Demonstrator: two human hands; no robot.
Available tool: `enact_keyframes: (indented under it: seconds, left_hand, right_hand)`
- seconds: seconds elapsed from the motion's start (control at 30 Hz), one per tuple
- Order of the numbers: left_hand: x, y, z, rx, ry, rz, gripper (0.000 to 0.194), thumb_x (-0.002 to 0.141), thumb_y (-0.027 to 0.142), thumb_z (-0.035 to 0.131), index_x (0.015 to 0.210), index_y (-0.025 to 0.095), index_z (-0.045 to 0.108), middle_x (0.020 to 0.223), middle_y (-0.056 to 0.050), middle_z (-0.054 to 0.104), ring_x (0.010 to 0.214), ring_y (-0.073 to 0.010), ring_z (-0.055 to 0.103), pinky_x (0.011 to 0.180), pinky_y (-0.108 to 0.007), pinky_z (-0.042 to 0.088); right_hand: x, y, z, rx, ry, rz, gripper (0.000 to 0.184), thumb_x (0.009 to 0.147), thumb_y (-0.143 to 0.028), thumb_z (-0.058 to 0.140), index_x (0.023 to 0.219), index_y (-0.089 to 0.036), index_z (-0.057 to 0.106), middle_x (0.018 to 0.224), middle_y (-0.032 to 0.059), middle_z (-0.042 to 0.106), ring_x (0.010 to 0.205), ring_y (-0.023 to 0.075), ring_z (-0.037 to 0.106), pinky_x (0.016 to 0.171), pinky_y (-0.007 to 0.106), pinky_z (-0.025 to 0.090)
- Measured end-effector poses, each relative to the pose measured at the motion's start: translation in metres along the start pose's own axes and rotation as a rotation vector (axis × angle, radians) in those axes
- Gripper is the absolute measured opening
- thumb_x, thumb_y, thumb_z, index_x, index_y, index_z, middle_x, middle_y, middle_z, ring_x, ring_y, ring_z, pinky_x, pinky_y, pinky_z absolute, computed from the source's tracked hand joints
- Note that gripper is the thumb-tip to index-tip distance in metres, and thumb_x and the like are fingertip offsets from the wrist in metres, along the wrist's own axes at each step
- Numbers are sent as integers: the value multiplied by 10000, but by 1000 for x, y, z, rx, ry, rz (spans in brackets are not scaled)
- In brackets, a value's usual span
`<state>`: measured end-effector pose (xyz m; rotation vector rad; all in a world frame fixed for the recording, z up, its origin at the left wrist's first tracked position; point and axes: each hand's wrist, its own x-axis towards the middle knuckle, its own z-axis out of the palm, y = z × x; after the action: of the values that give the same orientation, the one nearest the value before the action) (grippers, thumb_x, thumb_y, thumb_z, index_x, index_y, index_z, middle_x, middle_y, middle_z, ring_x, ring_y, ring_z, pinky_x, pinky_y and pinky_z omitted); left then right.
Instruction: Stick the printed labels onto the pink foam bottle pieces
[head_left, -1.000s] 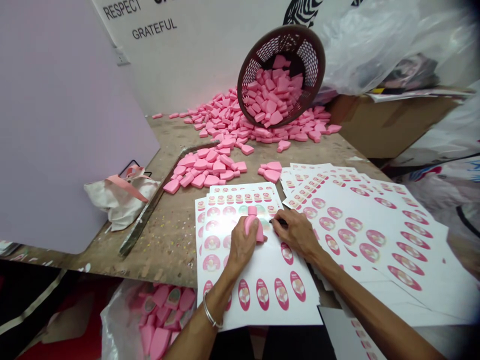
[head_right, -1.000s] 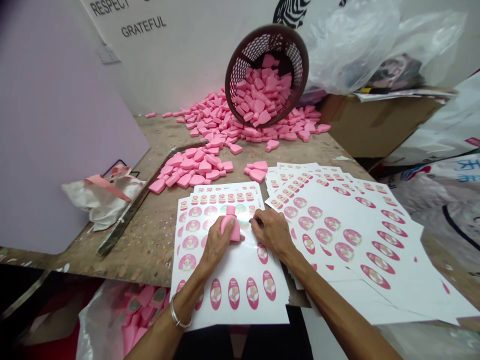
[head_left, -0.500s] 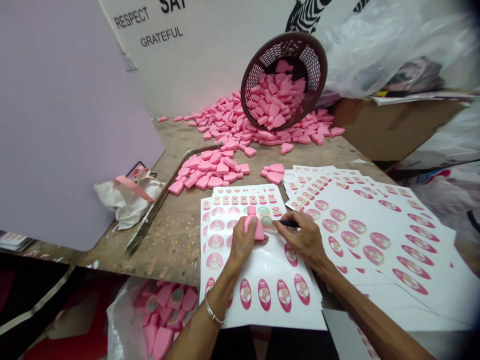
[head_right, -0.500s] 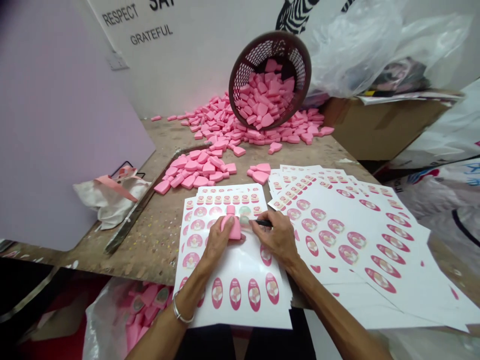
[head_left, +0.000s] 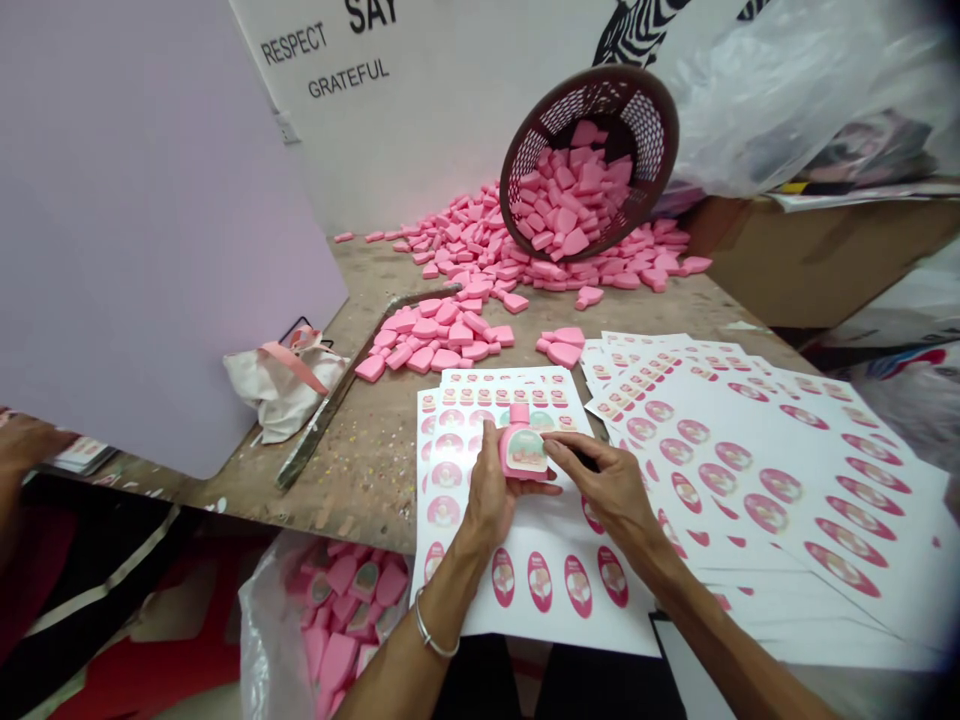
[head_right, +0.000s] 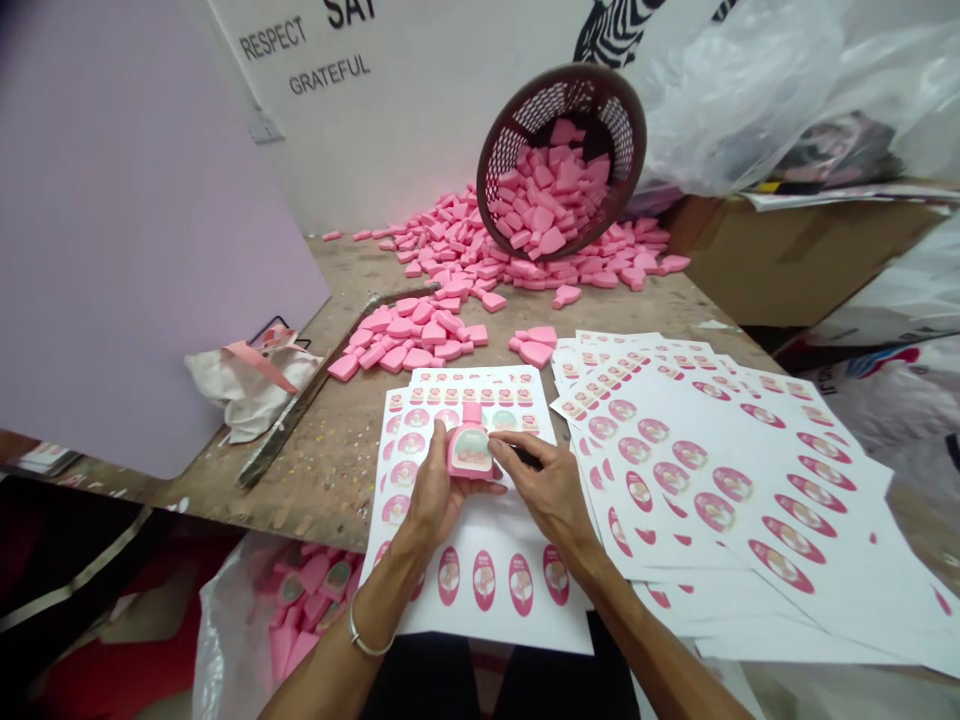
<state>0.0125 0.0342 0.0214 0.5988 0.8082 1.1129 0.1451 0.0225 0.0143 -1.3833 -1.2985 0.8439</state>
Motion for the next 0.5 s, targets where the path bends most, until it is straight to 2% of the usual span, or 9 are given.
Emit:
enact_keyframes:
  seconds: [0.2,0.3,0.4,0.5]
  left_hand:
    - [-1,1,1,-13,9,8,596,888,628,371,1012,106,631,899,-114,693,746,-206,680,667,-356,592]
    - [-3,1,2,-14,-6,13,598,884,626,380,1021,98,625,900,-119,684,780,-213,673,668,-349,591]
    - [-4,2,2,42,-44,80,502,861,568,498,1048,115,607,931,-103,668,822,-207,661,678,-326,587]
    - [-6,-1,-3,141,-29,148,401,823,492,604,1030,148,603,972,-80,650,850,-195,654,692,-302,578]
  right_hand:
    - [-2,-2,2,-29,28,-21,273,761,-450,676,887,-216,738,925,44,730,870,225,662,787,358,525]
    - [-2,-1,3,-90,55,-75,282,781,-461,650,896,-217,734,916,51,728,831,217,661,746,352,522]
    - [0,1,2,-299,113,-217,317,799,-474,626,962,-218,719,919,67,723,801,217,648,744,373,501]
    - [2,2,2,-580,202,-298,452,731,-525,677,1053,-208,682,964,92,710,898,280,630,834,462,455]
